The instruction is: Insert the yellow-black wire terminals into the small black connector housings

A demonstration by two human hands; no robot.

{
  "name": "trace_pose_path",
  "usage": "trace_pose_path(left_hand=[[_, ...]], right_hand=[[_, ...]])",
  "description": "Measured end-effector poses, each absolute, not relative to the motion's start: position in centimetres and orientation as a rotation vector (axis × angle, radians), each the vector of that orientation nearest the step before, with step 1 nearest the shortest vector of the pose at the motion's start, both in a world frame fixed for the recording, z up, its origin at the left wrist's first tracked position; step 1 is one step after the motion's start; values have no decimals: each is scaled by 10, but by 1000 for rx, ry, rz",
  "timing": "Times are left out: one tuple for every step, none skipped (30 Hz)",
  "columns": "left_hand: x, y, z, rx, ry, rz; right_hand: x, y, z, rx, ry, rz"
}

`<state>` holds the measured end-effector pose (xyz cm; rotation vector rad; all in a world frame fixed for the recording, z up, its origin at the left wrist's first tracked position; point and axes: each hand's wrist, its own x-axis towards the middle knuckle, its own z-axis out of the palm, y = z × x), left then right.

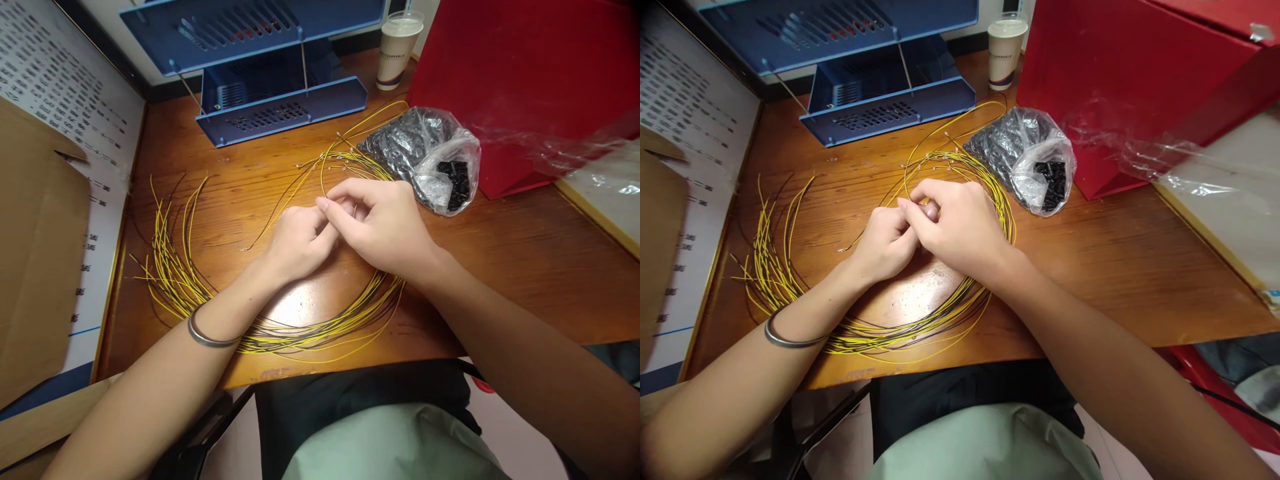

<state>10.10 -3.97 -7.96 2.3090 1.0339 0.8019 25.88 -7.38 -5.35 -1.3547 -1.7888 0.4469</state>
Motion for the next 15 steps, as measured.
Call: trace_pose_path(left_hand=[[101, -40, -80, 2308, 1040, 799], [101, -40, -79, 2307, 1045, 797], [102, -40, -79, 2304, 1048, 794], [102, -40, -79, 2302, 1050, 793], [102, -41, -79, 2301, 1051, 790], [102, -41, -79, 2301, 1052, 790], [102, -41, -79, 2302, 1052, 790], [102, -41, -79, 2304, 1053, 790], [102, -41, -79, 2306, 1054, 789], [102, -40, -79, 2309, 1055, 787], [102, -40, -79, 2311, 1055, 783], [102, -40, -79, 2313, 1055, 778], [102, -40, -79, 2317, 1054, 770], [102, -40, -78, 2322, 1056, 760], [102, -40, -78, 2327, 1059, 747]], right_hand=[[259, -74, -54, -1354, -1789, 451], [259, -74, -54, -1355, -1790, 455], [259, -74, -53, -1359, -1791, 458], [258, -74, -53, -1363, -1794, 461], [258, -74, -53, -1368, -1796, 463], [258, -75, -53, -1373, -1799, 466], [258, -75, -53, -1377, -1801, 469], [258, -75, -53, -1380, -1802, 474], [258, -75, -52, -1382, -1803, 479], [258, -75, -52, -1383, -1803, 482], [258, -75, -52, -1384, -1802, 483], [258, -75, -52, -1384, -1803, 484], [258, -75, -52, -1386, -1804, 483], [258, -75, -52, -1387, -1806, 482], [258, -75, -52, -1388, -1809, 481]])
